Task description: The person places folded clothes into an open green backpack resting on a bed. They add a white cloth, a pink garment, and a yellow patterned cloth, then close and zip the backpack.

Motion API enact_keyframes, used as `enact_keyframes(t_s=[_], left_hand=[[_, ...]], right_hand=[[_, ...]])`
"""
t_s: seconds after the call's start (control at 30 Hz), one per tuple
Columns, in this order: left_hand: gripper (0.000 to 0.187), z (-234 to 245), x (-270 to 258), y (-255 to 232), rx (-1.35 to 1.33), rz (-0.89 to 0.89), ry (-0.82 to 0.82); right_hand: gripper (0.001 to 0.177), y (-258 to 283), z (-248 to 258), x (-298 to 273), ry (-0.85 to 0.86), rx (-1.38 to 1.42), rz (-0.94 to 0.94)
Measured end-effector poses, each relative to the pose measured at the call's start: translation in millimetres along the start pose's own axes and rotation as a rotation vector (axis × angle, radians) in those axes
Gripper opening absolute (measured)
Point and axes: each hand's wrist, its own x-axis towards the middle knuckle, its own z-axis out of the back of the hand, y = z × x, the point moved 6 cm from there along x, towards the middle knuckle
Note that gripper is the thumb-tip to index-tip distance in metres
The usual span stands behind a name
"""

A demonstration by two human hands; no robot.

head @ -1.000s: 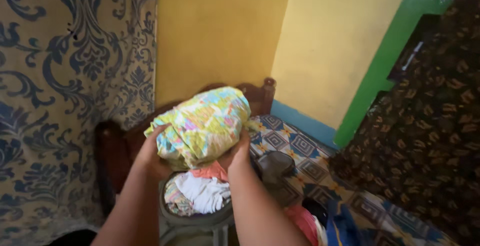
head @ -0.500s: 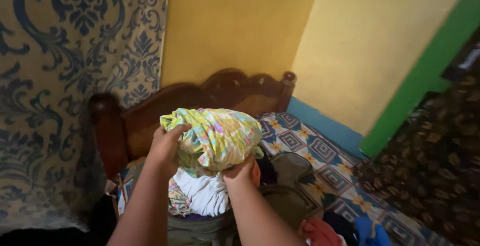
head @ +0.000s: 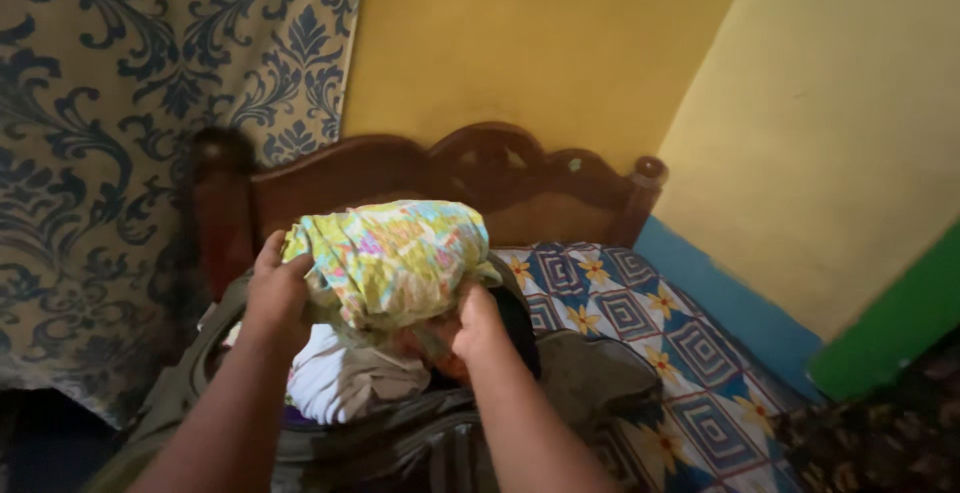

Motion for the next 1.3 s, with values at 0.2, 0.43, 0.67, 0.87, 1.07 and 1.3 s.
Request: enact_keyframes(t_s=[0.2, 0.43, 0.67, 0.87, 1.07, 1.3], left_hand=[[0.043, 31.6, -9.6, 32.3, -0.033, 0.018, -0.139], [0.041, 34.5, 0.5, 50.7, -0.024, 0.092, -0.211], [0.050, 82.2, -10.1, 66.7, 0.551, -0.111, -0.453], [0.066, 85.4, -27.8, 78.3, 1.062, 0.161, -0.434], [0.080, 89.9, -21.8, 96.2, 1.210, 0.185, -0.384], [0.071, 116.1, 13.6, 118.0, 1.283, 0.100, -0.295]], right_hand=[[0.068, 40.9, 26.6, -14.3, -0.405, -0.962, 0.349], [0.089, 62.1, -112.5, -103.9, 0.287, -1.501, 1.150], [0.089, 24.1, -109.4, -71.3, 0.204, -1.899, 0.943], [0.077, 31.5, -65.6, -45.7, -0.101, -1.501, 0.660], [0.071, 25.6, -30.1, -15.2, -0.227, -1.293, 0.583], [0.052, 38.7, 47.8, 12.8, -0.465, -0.334, 0.354]])
